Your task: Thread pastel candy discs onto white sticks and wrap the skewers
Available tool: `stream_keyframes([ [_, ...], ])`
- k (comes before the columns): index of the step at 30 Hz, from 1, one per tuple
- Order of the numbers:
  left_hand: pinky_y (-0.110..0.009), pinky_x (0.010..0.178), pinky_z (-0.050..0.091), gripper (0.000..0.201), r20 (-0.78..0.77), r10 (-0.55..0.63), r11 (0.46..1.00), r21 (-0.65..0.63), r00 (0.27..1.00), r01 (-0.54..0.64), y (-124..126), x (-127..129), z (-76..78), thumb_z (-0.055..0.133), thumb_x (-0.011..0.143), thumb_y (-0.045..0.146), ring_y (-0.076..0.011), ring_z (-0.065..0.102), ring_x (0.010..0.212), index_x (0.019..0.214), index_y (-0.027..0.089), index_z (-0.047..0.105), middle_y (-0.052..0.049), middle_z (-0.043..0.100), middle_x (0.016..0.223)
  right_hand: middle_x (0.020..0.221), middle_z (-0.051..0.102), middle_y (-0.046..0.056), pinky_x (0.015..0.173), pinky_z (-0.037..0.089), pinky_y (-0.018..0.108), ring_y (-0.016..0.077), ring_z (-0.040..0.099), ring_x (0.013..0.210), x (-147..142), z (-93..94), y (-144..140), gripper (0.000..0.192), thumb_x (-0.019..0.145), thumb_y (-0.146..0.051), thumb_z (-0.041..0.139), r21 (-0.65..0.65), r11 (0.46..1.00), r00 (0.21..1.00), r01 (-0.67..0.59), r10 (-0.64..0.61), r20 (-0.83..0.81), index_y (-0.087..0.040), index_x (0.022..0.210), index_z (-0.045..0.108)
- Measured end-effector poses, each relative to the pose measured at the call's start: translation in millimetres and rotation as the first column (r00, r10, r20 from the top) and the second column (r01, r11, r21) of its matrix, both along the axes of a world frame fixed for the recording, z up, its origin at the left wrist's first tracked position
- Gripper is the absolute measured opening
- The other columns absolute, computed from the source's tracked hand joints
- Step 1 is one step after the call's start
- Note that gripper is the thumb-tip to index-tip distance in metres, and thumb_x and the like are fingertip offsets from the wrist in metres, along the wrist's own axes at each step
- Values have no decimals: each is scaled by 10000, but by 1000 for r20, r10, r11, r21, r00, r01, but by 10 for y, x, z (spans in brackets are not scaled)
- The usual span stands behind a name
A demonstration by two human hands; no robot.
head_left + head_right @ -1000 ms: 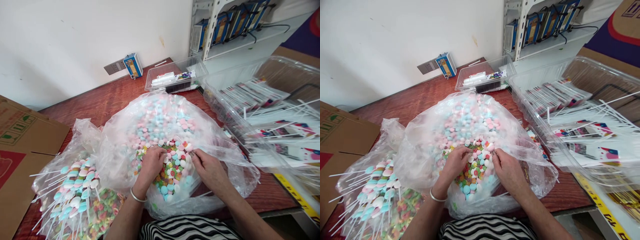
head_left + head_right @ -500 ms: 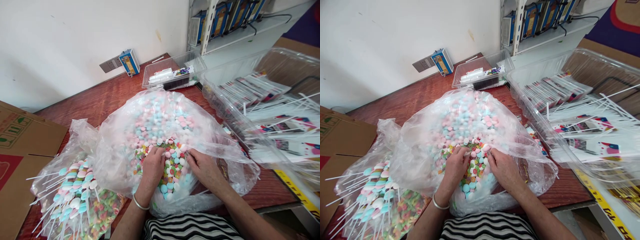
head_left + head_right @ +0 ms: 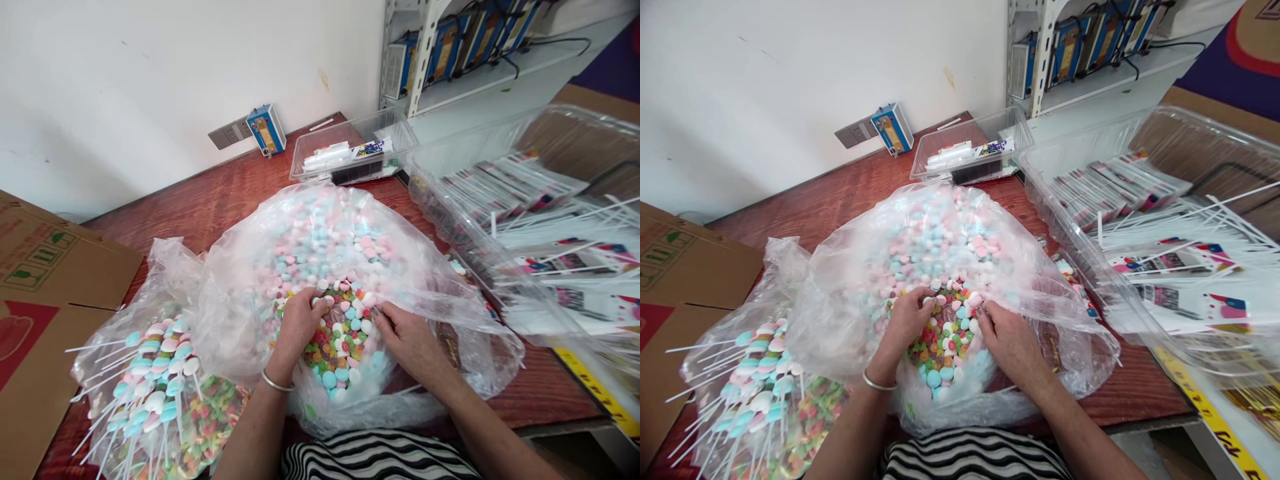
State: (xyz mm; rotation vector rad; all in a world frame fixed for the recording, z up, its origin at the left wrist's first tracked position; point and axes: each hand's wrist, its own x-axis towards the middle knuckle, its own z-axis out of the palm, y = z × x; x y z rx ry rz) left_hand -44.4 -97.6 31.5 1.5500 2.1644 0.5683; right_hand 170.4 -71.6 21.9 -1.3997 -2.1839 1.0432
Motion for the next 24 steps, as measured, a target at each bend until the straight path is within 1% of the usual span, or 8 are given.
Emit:
stream_keyframes([
  [3, -285, 683, 408, 125, -39, 87, 995, 62, 995, -84, 20, -32, 23, 606, 811, 234, -178, 594, 717, 882, 206, 704, -19, 683, 768, 669, 558, 2, 597, 300, 269, 182, 529, 637, 3, -14, 2, 249, 935, -316, 350, 9, 1000, 1000, 4, -4, -4, -226, 731, 461],
  [6, -292, 654, 431, 177, 144, 168, 984, 37, 975, -175, -4, -28, 35, 641, 796, 346, -187, 604, 679, 857, 197, 717, -29, 681, 724, 664, 553, 4, 598, 297, 272, 184, 526, 639, 14, -16, 1, 249, 929, -308, 352, 10, 1000, 1000, 1, -1, -14, -228, 713, 446],
  [10, -291, 656, 491, 325, 580, 277, 959, -118, 766, -257, -71, -31, 47, 628, 797, 426, -197, 658, 724, 981, 171, 713, -60, 722, 827, 679, 563, 5, 604, 299, 271, 183, 532, 647, 12, -18, 2, 257, 941, -321, 349, 1, 1000, 1000, -8, 8, -30, -226, 735, 471],
  [13, -299, 728, 513, 293, 667, 293, 952, -137, 685, -273, -110, -34, 28, 622, 810, 354, -194, 669, 806, 1021, 171, 709, -72, 731, 936, 672, 559, 1, 601, 295, 269, 179, 528, 634, 4, -25, 3, 268, 946, -336, 352, 0, 1000, 1000, -14, 14, -28, -226, 730, 465],
  [15, -308, 744, 508, 233, 548, 246, 965, -60, 799, -256, -125, -25, -8, 621, 811, 287, -194, 656, 807, 994, 176, 713, -68, 726, 916, 672, 559, 1, 599, 292, 268, 178, 527, 632, 1, -29, 3, 270, 947, -340, 353, 1, 1000, 1000, -16, 16, -23, -226, 727, 458],
  [18, -322, 794, 486, 225, 161, 130, 970, 183, 978, -159, -134, 22, -91, 588, 832, 190, -197, 632, 866, 1035, 202, 683, -63, 695, 991, 671, 557, 1, 597, 287, 267, 177, 525, 631, -1, -30, 7, 261, 944, -325, 350, 7, 1000, 1000, -21, 21, -12, -227, 724, 449],
  [21, -311, 771, 469, 177, -145, 76, 953, 300, 987, -30, -127, 98, -178, 541, 881, 174, -199, 609, 888, 1027, 209, 635, -63, 656, 1009, 659, 548, -3, 593, 279, 267, 175, 517, 621, -2, -38, 10, 261, 943, -321, 356, 21, 1000, 1000, -23, 23, -1, -228, 710, 429],
  [24, -293, 738, 461, 77, -219, 18, 953, 300, 976, 50, -110, 155, -216, 537, 891, 165, -192, 590, 866, 906, 203, 602, -56, 618, 969, 658, 548, -5, 591, 273, 268, 174, 517, 621, 1, -59, 6, 264, 948, -327, 366, 34, 999, 1000, -21, 21, 5, -228, 710, 426],
])
